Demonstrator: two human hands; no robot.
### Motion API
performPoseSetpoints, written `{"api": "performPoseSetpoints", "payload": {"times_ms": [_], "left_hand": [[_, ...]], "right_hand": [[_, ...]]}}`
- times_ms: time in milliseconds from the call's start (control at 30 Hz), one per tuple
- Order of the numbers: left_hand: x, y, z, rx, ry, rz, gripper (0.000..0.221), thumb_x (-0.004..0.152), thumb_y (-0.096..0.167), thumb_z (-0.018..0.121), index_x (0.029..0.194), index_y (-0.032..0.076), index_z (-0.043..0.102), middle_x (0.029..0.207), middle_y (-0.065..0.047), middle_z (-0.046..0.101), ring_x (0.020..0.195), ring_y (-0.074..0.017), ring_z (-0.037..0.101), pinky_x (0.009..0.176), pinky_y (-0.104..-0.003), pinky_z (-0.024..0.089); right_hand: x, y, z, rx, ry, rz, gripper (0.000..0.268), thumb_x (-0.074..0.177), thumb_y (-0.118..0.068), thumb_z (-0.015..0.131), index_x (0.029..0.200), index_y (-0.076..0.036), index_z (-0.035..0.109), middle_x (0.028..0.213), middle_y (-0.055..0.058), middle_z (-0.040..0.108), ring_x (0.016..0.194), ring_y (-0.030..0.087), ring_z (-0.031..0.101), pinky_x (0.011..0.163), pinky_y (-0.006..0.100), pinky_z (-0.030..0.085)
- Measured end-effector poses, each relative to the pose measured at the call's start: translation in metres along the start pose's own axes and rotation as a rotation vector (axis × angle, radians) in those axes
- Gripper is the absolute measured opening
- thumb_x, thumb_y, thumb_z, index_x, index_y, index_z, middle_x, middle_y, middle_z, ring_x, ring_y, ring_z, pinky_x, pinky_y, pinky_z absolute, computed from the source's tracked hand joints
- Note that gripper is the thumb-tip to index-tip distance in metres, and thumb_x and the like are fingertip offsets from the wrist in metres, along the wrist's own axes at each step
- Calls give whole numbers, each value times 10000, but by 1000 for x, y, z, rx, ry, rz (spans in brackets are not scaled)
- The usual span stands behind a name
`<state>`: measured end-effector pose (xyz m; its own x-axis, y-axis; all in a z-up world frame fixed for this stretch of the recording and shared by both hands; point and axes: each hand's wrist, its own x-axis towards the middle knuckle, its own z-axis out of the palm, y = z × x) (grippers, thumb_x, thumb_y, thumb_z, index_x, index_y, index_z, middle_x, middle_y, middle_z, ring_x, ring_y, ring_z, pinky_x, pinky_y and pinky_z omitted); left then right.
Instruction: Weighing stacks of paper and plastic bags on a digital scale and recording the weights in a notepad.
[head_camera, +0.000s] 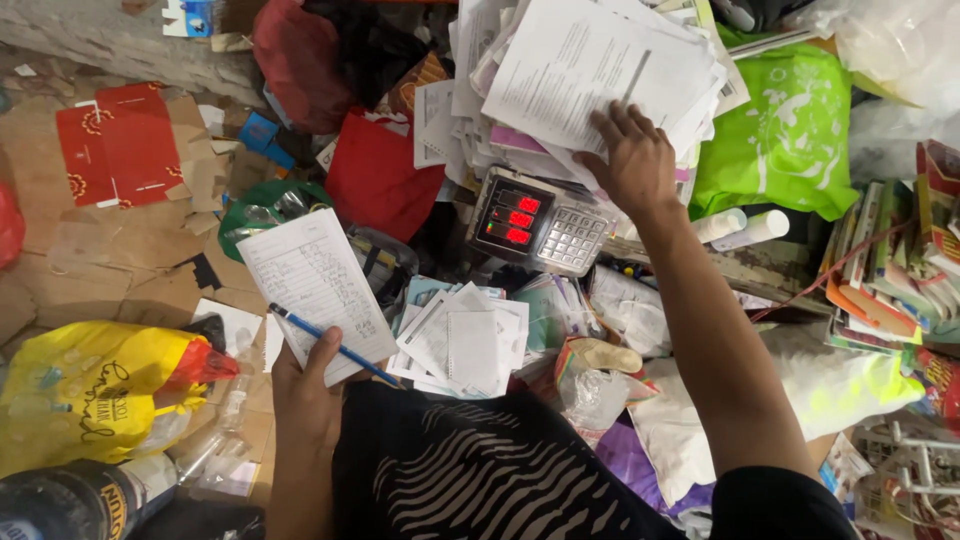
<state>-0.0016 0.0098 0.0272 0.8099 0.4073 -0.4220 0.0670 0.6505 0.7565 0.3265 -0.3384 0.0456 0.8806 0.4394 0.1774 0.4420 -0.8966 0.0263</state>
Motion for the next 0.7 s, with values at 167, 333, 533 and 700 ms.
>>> {"api": "performPoseSetpoints", "payload": {"times_ms": [167, 333, 533, 700], "left_hand": [[2, -9, 6, -41, -27, -53, 380, 939, 105, 644, 1272, -49, 546, 1083, -153, 688, 866, -249, 718, 694, -375, 637], [4, -14, 2, -37, -132, -48, 378, 988, 99, 659, 1305, -76, 551, 1084, -171, 685, 858, -241, 693, 682, -348, 591], [-10, -4, -8, -11, -79, -32, 415, 946, 101, 648, 1317, -49, 541, 1114, -137, 691, 907, -223, 720, 722, -348, 620], [-15, -8, -45, 91, -18, -41, 406, 959, 130, 653, 1304, -57, 552, 1073, -147, 702, 862, -236, 720, 670, -342, 610]], "right_hand": [[-16, 4, -2, 38, 77, -37, 433, 981, -388, 745, 1305, -102, 724, 1488, 143, 603, 1387, 368, 541, 1140, 496, 444], [-29, 2, -25, 42, 189, -60, 287, 948, -296, 751, 1115, -64, 755, 1305, 156, 708, 1214, 385, 610, 980, 509, 483], [-86, -43, 10, 233, 279, -286, 124, 913, -88, 778, 1001, -12, 734, 1108, 174, 735, 1061, 316, 685, 844, 405, 608], [-164, -98, 98, 311, 180, -283, 85, 903, -84, 739, 984, -58, 741, 1143, 104, 759, 1094, 241, 699, 877, 382, 628]]}}
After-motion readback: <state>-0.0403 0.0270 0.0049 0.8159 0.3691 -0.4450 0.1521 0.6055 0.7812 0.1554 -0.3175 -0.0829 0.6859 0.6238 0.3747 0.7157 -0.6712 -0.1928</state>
